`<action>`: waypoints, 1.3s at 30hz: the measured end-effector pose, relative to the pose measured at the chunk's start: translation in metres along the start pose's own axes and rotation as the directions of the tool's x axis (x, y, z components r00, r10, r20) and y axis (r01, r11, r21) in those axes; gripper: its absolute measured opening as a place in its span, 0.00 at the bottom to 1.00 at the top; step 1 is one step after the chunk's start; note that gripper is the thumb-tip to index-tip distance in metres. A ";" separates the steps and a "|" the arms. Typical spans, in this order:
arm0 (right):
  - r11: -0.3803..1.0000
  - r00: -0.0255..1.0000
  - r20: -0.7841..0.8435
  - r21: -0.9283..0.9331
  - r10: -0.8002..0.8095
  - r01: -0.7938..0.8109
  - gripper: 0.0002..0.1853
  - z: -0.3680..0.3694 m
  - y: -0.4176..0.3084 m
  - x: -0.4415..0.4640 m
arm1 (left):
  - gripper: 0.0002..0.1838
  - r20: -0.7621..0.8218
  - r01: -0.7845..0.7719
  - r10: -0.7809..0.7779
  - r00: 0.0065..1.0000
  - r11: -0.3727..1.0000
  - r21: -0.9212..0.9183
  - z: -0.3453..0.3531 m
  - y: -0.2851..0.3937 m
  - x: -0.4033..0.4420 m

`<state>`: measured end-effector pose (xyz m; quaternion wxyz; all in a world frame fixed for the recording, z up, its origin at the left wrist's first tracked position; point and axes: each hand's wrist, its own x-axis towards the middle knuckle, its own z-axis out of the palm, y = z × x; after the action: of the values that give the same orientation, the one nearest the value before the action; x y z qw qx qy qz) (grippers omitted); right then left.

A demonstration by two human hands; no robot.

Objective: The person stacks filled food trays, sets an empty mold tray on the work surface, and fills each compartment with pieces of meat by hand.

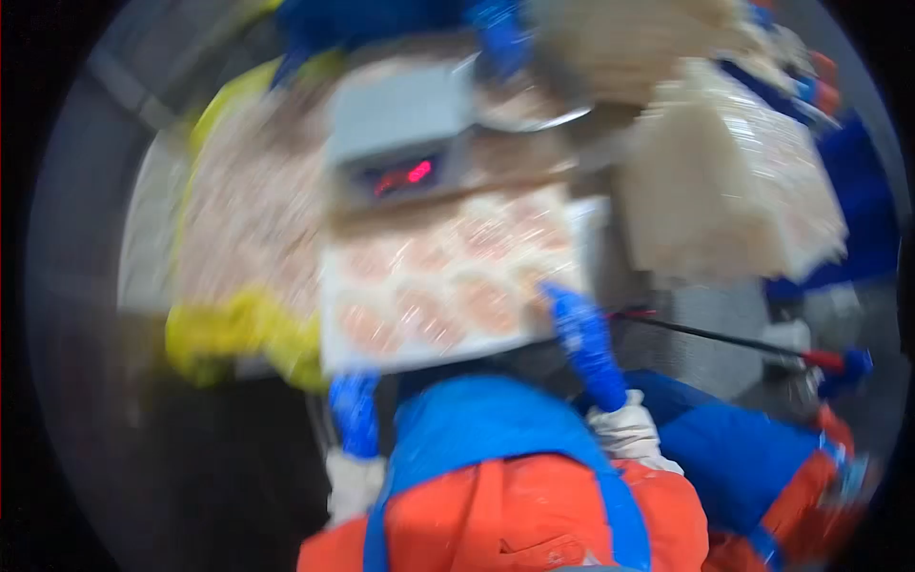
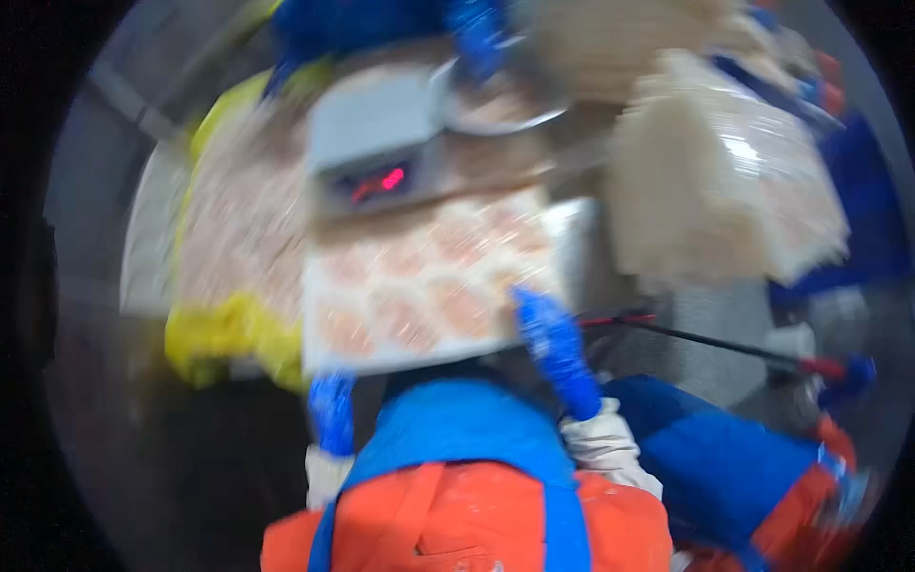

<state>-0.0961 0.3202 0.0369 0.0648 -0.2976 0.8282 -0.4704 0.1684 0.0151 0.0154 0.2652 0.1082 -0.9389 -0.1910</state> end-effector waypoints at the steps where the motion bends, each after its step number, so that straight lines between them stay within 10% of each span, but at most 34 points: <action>1: 0.999 0.998 -0.037 0.013 -0.046 0.046 0.19 -0.004 -0.011 0.003 | 0.08 0.032 0.082 -0.080 0.996 0.993 -0.082 0.004 -0.003 0.000; 2: 1.000 1.000 -0.027 -0.029 0.001 -0.002 0.20 -0.009 -0.021 0.005 | 0.10 0.178 0.451 -0.414 0.892 0.835 -0.315 0.008 -0.005 -0.011; 4: 0.997 0.999 -0.033 -0.060 0.042 -0.044 0.20 -0.022 -0.039 0.008 | 0.17 0.329 0.564 -0.790 0.517 0.025 -0.825 0.018 -0.002 -0.009; 9: 0.998 0.965 -0.255 0.015 -0.059 0.065 0.38 -0.072 -0.081 0.041 | 0.15 0.088 0.598 -0.910 0.405 0.191 -0.779 0.059 -0.049 -0.040; 11: 0.841 0.923 -0.382 0.480 -0.056 0.250 0.39 -0.114 -0.093 0.063 | 0.25 -0.126 0.600 -0.831 0.543 0.488 -0.633 0.083 -0.095 -0.065; 14: 0.917 0.844 -0.505 0.226 -0.179 0.330 0.32 -0.151 -0.142 0.067 | 0.30 -0.420 0.427 -0.492 0.763 0.871 -0.244 0.057 -0.083 -0.038; 16: 0.838 0.862 -0.480 0.395 -0.160 0.376 0.24 -0.132 -0.126 0.065 | 0.30 -0.348 0.448 -0.498 0.794 0.867 -0.217 0.041 -0.087 -0.033; 18: 0.962 0.868 -0.436 0.017 -0.237 0.271 0.21 -0.097 -0.080 0.053 | 0.29 -0.256 0.455 -0.496 0.830 0.867 -0.203 0.027 -0.071 -0.013; 20: 0.954 0.898 -0.387 -0.284 -0.208 0.099 0.20 -0.073 -0.037 0.029 | 0.26 0.324 0.391 -0.699 0.637 -0.069 -0.918 0.013 -0.024 0.019; 23: 0.874 0.909 -0.398 -0.479 -0.128 -0.087 0.17 -0.031 0.047 -0.009 | 0.21 0.577 0.544 -0.409 0.707 -0.208 -0.813 0.005 -0.018 0.011; 29: 0.882 0.928 -0.315 -0.354 0.199 -0.310 0.14 -0.024 0.046 -0.035 | 0.22 0.550 0.523 -0.618 0.562 -0.250 -0.815 -0.006 -0.008 0.062; 32: 0.974 0.908 -0.352 0.094 0.228 -0.208 0.15 -0.029 0.042 -0.028 | 0.23 0.628 0.560 -0.526 0.573 -0.308 -0.769 0.005 -0.038 0.050; 34: 0.672 0.754 -0.138 0.575 0.643 -0.467 0.15 -0.043 0.001 -0.018 | 0.27 0.319 0.513 -0.621 0.716 0.158 -0.844 0.015 -0.029 0.040; 35: 0.669 0.756 -0.126 0.573 0.643 -0.473 0.15 -0.042 0.004 -0.019 | 0.27 0.315 0.516 -0.631 0.709 0.159 -0.842 0.011 -0.021 0.040; 37: 0.435 0.801 0.121 0.787 0.586 -0.437 0.16 -0.044 0.016 -0.030 | 0.25 0.559 0.351 -0.671 0.486 -0.436 -0.829 -0.012 0.014 0.059; 39: 0.376 0.784 0.048 0.858 0.619 -0.349 0.16 -0.034 0.030 -0.046 | 0.24 0.558 0.362 -0.652 0.514 -0.425 -0.830 -0.011 0.012 0.049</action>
<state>-0.0850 0.3827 0.0230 0.2153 0.0999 0.5513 -0.7998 0.1323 0.0074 0.0515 0.2205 0.3454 -0.2816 -0.8676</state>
